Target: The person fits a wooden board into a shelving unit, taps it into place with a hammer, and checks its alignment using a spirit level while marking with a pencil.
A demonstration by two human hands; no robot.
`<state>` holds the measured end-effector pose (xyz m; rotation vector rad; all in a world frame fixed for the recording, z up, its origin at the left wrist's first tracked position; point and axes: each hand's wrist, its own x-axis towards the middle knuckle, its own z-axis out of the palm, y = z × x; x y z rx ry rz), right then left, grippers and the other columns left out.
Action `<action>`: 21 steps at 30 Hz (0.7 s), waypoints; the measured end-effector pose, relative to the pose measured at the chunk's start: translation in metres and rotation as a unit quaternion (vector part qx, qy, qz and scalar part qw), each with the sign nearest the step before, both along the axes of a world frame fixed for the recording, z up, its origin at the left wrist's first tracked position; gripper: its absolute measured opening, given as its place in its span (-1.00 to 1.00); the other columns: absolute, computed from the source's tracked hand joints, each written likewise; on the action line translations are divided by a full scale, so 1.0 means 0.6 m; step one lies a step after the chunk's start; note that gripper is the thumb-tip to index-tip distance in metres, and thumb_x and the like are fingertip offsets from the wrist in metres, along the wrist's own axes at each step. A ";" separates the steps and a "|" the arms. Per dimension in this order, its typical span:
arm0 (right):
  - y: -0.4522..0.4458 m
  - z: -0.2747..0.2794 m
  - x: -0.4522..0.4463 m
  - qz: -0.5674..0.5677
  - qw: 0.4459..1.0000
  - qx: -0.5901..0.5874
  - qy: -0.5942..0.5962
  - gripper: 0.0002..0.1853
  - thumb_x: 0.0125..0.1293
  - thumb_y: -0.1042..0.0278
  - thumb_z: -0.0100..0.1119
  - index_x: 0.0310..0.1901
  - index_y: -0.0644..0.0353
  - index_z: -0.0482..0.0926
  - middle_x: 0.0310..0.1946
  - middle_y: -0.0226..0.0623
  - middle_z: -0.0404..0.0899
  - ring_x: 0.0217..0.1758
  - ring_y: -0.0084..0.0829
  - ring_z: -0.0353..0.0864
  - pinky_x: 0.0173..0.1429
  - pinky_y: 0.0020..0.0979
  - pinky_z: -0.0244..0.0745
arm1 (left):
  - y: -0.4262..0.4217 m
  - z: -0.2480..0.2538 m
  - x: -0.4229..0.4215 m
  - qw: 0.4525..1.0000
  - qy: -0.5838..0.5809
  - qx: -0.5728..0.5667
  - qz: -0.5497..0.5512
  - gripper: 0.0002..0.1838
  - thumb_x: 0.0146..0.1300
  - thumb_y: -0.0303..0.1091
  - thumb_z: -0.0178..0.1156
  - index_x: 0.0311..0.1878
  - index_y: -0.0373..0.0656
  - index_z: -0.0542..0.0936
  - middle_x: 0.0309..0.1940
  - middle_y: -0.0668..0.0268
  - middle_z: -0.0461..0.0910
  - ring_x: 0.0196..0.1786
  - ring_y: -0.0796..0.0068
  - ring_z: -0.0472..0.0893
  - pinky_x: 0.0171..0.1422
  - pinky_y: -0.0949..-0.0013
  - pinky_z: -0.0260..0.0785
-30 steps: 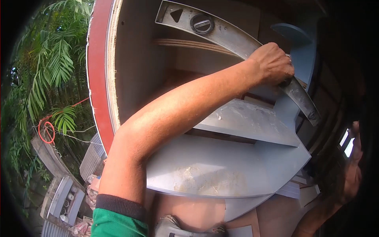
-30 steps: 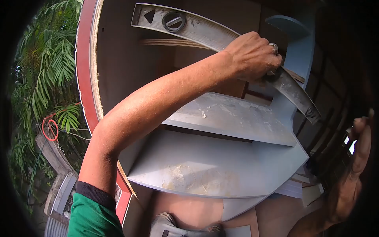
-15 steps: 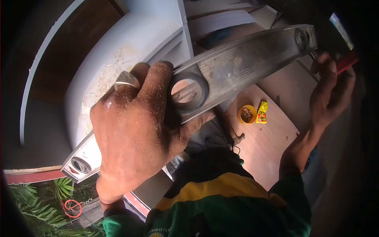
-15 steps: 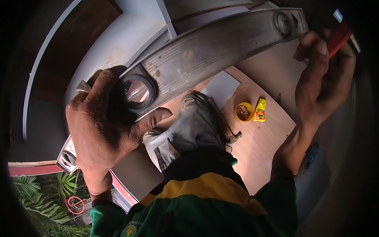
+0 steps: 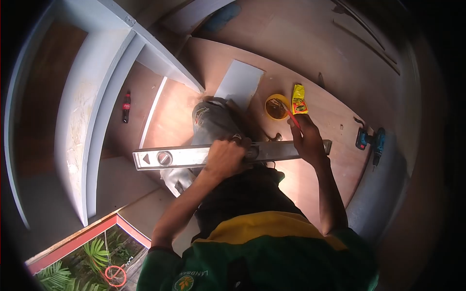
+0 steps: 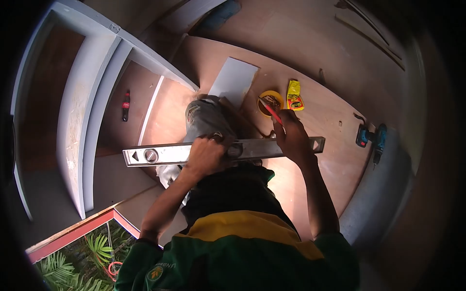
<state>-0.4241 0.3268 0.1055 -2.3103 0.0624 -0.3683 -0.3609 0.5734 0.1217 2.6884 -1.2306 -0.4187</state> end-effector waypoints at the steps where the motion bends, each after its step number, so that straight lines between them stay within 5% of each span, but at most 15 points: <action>1: 0.006 0.009 -0.003 0.017 0.997 0.036 0.063 -0.83 0.46 0.41 -0.01 -0.10 0.33 0.49 -0.26 0.04 0.54 -0.17 -0.09 0.61 -0.06 -0.23 0.48 | -0.011 -0.002 -0.005 0.999 -0.005 -0.030 -0.015 -0.35 -0.13 0.08 0.48 0.01 -0.07 0.57 -0.20 0.12 0.63 -0.13 0.10 0.66 -0.13 0.10 0.52; 4: 0.018 -0.002 -0.008 0.059 0.988 0.073 0.123 -0.75 0.45 0.28 0.02 -0.09 0.34 0.49 -0.28 0.08 0.59 -0.12 0.03 0.62 -0.06 -0.11 0.49 | -0.042 -0.020 -0.007 0.997 -0.017 -0.075 -0.032 -0.31 -0.16 0.12 0.48 0.03 -0.06 0.55 -0.20 0.12 0.63 -0.13 0.10 0.66 -0.13 0.10 0.53; 6: 0.028 -0.005 -0.018 0.104 0.964 -0.135 0.206 -0.70 0.47 0.17 -0.01 -0.17 0.30 0.49 -0.27 0.07 0.58 -0.15 0.00 0.63 -0.10 -0.11 0.48 | -0.060 -0.025 -0.003 0.994 -0.016 -0.097 -0.040 -0.28 -0.17 0.14 0.48 0.04 -0.06 0.55 -0.20 0.11 0.63 -0.13 0.09 0.66 -0.14 0.11 0.53; 9: 0.012 -0.049 -0.033 0.073 0.970 -0.122 0.198 -0.67 0.49 0.13 -0.06 -0.22 0.27 0.49 -0.38 0.02 0.59 -0.27 0.03 0.63 -0.20 -0.08 0.49 | -0.084 -0.027 0.009 0.995 0.041 -0.051 -0.075 -0.33 -0.18 0.06 0.48 -0.02 -0.12 0.57 -0.15 0.20 0.63 0.05 0.19 0.59 0.13 0.09 0.44; 12: -0.005 -0.111 -0.075 0.012 0.973 -0.053 0.224 -0.66 0.51 0.14 -0.11 -0.23 0.28 0.47 -0.50 0.03 0.59 -0.38 0.10 0.63 -0.31 -0.02 0.49 | -0.089 -0.021 0.020 0.977 -0.044 -0.136 -0.158 -0.25 -0.18 0.11 0.46 0.09 -0.09 0.57 0.01 0.25 0.58 0.19 0.25 0.48 0.39 -0.05 0.19; 14: -0.030 -0.196 -0.123 -0.133 0.971 0.029 0.194 -0.62 0.53 0.10 -0.15 -0.25 0.28 0.46 -0.53 0.07 0.58 -0.40 0.13 0.62 -0.34 0.03 0.50 | -0.081 0.015 0.026 0.959 -0.148 -0.209 -0.121 -0.21 -0.15 0.14 0.45 0.17 -0.08 0.56 0.14 0.26 0.52 0.27 0.27 0.39 0.49 -0.15 -0.03; 16: -0.054 -0.266 -0.160 -0.187 0.969 0.049 0.151 -0.57 0.53 0.04 -0.20 -0.25 0.29 0.45 -0.53 0.13 0.58 -0.41 0.22 0.61 -0.35 0.11 0.49 | -0.050 0.029 0.035 0.962 -0.151 -0.225 -0.039 -0.27 -0.08 0.09 0.44 0.17 -0.08 0.56 0.21 0.22 0.47 0.25 0.21 0.41 0.48 -0.18 -0.03; 18: -0.077 -0.340 -0.188 -0.388 0.897 -0.017 0.213 -0.55 0.52 0.02 -0.22 -0.23 0.30 0.46 -0.43 0.22 0.60 -0.32 0.29 0.60 -0.25 0.16 0.49 | 0.000 0.014 0.048 0.967 -0.143 -0.206 0.040 -0.32 -0.03 0.01 0.46 0.15 -0.10 0.56 0.20 0.21 0.48 0.24 0.15 0.41 0.44 -0.11 0.09; 21: -0.106 -0.432 -0.225 -0.491 0.826 -0.014 0.275 -0.55 0.49 0.00 -0.24 -0.17 0.27 0.47 -0.24 0.28 0.62 -0.13 0.32 0.59 -0.04 0.22 0.48 | 0.089 -0.031 0.049 0.966 -0.093 -0.203 0.129 -0.40 0.01 -0.09 0.47 0.10 -0.17 0.59 0.17 0.16 0.50 0.20 0.09 0.44 0.39 -0.01 0.21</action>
